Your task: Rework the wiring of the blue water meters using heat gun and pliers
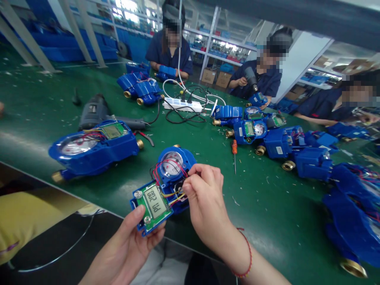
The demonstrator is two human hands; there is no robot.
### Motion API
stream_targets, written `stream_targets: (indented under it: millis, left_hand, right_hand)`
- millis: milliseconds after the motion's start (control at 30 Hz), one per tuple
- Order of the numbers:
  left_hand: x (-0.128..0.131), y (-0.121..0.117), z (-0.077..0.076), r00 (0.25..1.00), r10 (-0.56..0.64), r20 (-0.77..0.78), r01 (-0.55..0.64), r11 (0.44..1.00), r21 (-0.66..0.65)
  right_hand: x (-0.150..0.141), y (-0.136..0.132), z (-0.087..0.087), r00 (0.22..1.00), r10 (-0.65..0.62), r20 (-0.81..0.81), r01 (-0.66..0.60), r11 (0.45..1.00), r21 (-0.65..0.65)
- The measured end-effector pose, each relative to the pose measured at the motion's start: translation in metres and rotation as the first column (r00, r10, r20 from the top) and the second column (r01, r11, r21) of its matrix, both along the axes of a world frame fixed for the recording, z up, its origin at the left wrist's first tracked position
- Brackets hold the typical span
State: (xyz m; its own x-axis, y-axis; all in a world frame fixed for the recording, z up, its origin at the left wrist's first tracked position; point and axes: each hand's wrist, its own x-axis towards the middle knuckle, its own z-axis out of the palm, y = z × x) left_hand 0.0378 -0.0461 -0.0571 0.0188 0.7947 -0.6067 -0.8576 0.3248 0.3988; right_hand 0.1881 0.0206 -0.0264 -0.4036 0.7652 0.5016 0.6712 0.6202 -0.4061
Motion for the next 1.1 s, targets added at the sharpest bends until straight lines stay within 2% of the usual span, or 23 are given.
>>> stream_targets:
  millis: [167, 233, 267, 300, 333, 400, 433, 467, 500, 567, 600, 733, 800, 867, 933, 1033, 1100]
  left_hand:
    - [-0.001, -0.006, -0.009, 0.988, -0.157, -0.014, 0.157, 0.987, 0.038]
    - [-0.003, -0.009, -0.016, 0.966, -0.174, -0.190, 0.191, 0.979, 0.074]
    - [-0.005, -0.010, -0.020, 0.931, -0.132, -0.340, 0.173, 0.980, 0.094]
    - [-0.007, -0.010, -0.024, 0.857, -0.052, -0.513, 0.132, 0.984, 0.122]
    - [-0.009, -0.010, -0.028, 0.728, 0.055, -0.684, 0.080, 0.983, 0.164]
    - [-0.013, -0.008, -0.032, 0.358, 0.255, -0.898, 0.037, 0.957, 0.287]
    - [-0.013, -0.005, -0.031, 0.190, 0.321, -0.928, 0.075, 0.937, 0.340]
    - [-0.012, -0.002, -0.029, 0.083, 0.361, -0.929, 0.158, 0.915, 0.370]
    - [-0.010, 0.003, -0.026, 0.033, 0.382, -0.924, 0.257, 0.890, 0.377]
    - [-0.002, 0.012, -0.017, 0.037, 0.380, -0.924, 0.434, 0.827, 0.358]
    - [0.002, 0.016, -0.012, 0.043, 0.373, -0.927, 0.462, 0.815, 0.350]
    - [0.011, 0.027, -0.003, 0.067, 0.346, -0.936, 0.487, 0.808, 0.334]
    - [0.009, 0.026, -0.004, 0.103, 0.314, -0.944, 0.508, 0.799, 0.321]
    - [0.006, 0.023, -0.007, 0.138, 0.300, -0.944, 0.530, 0.783, 0.326]
    - [0.002, 0.020, -0.011, 0.154, 0.324, -0.933, 0.541, 0.763, 0.354]
    - [-0.007, 0.014, -0.022, 0.125, 0.418, -0.900, 0.465, 0.776, 0.426]
    - [-0.016, 0.010, -0.029, 0.082, 0.484, -0.871, 0.341, 0.808, 0.481]
  right_hand:
    - [0.002, 0.004, 0.010, 0.999, 0.038, 0.004, -0.037, 0.992, -0.124]
    - [0.002, 0.005, 0.016, 0.998, 0.058, 0.026, -0.053, 0.985, -0.163]
    - [0.002, 0.006, 0.018, 0.997, 0.070, 0.035, -0.062, 0.981, -0.181]
    - [0.002, 0.006, 0.020, 0.996, 0.082, 0.043, -0.072, 0.977, -0.201]
    - [0.001, 0.007, 0.022, 0.994, 0.094, 0.049, -0.081, 0.972, -0.220]
    - [0.001, 0.009, 0.025, 0.992, 0.110, 0.068, -0.089, 0.962, -0.257]
    - [0.001, 0.010, 0.026, 0.990, 0.115, 0.078, -0.090, 0.958, -0.274]
    - [0.000, 0.011, 0.027, 0.989, 0.118, 0.088, -0.088, 0.953, -0.289]
    - [0.000, 0.012, 0.028, 0.988, 0.121, 0.095, -0.088, 0.950, -0.300]
    - [-0.001, 0.013, 0.029, 0.987, 0.125, 0.101, -0.088, 0.947, -0.308]
    - [-0.002, 0.013, 0.029, 0.987, 0.125, 0.101, -0.088, 0.947, -0.308]
    - [-0.001, 0.015, 0.025, 0.991, 0.126, 0.053, -0.108, 0.959, -0.262]
    - [0.003, 0.020, 0.021, 0.997, 0.048, -0.061, -0.057, 0.987, -0.150]
    - [0.011, 0.027, 0.015, 0.968, -0.083, -0.239, 0.065, 0.994, -0.083]
    - [0.019, 0.038, 0.010, 0.922, -0.164, -0.351, 0.118, 0.982, -0.149]
    - [0.026, 0.054, 0.006, 0.925, -0.121, -0.360, -0.020, 0.930, -0.366]
    - [0.026, 0.063, 0.007, 0.930, -0.077, -0.360, -0.127, 0.851, -0.510]
